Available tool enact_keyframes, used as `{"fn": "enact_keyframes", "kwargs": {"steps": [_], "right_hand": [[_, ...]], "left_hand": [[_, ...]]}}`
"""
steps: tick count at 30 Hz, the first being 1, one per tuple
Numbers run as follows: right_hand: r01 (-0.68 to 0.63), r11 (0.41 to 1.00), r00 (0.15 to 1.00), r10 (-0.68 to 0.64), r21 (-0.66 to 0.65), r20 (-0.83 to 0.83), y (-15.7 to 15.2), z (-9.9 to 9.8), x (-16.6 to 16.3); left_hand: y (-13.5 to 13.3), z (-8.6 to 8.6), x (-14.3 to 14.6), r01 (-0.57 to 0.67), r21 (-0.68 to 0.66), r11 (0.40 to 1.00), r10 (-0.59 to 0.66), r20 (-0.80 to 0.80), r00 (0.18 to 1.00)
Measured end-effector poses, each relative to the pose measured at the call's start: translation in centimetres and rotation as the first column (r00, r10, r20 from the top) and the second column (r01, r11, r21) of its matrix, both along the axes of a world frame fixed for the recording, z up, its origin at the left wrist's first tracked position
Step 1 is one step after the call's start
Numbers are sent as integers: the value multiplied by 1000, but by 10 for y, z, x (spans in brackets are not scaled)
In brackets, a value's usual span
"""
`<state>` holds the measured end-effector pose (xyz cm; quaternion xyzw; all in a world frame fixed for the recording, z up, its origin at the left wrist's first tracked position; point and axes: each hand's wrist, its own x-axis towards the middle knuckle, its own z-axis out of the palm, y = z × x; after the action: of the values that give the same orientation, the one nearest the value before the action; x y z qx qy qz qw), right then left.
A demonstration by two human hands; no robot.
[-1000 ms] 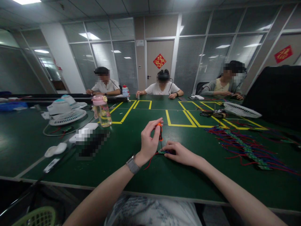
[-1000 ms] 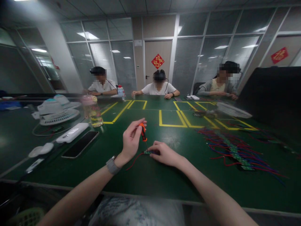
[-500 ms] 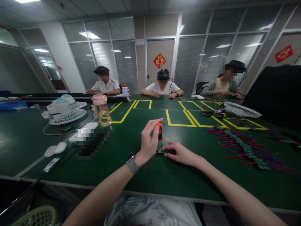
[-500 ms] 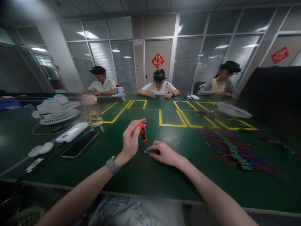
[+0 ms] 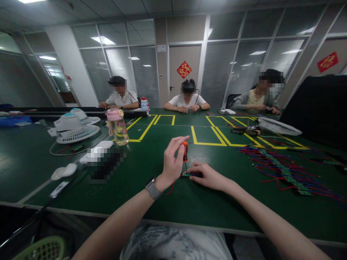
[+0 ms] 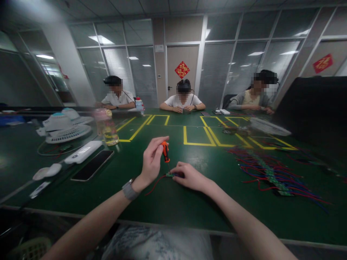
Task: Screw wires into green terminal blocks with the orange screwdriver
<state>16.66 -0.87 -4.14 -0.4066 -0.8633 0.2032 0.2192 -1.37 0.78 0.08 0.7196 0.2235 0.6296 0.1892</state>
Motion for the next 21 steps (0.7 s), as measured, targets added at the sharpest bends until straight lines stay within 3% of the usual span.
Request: {"fn": "enact_keyframes", "kwargs": {"steps": [3, 10, 17, 21], "right_hand": [[-2, 1000, 1000, 2, -8, -5, 0, 0, 0], [0, 1000, 1000, 0, 3, -3, 1, -1, 1], [2, 1000, 1000, -2, -2, 12, 1, 0, 1], [4, 1000, 1000, -4, -5, 14, 1, -1, 1]], "left_hand": [[0, 0, 1, 25, -33, 999, -25, 16, 1000], [-3, 3, 0, -135, 72, 988, 137, -27, 990], [-1, -1, 0, 56, -51, 997, -56, -2, 998], [-1, 1, 1, -11, -34, 999, 11, -3, 1000]]}}
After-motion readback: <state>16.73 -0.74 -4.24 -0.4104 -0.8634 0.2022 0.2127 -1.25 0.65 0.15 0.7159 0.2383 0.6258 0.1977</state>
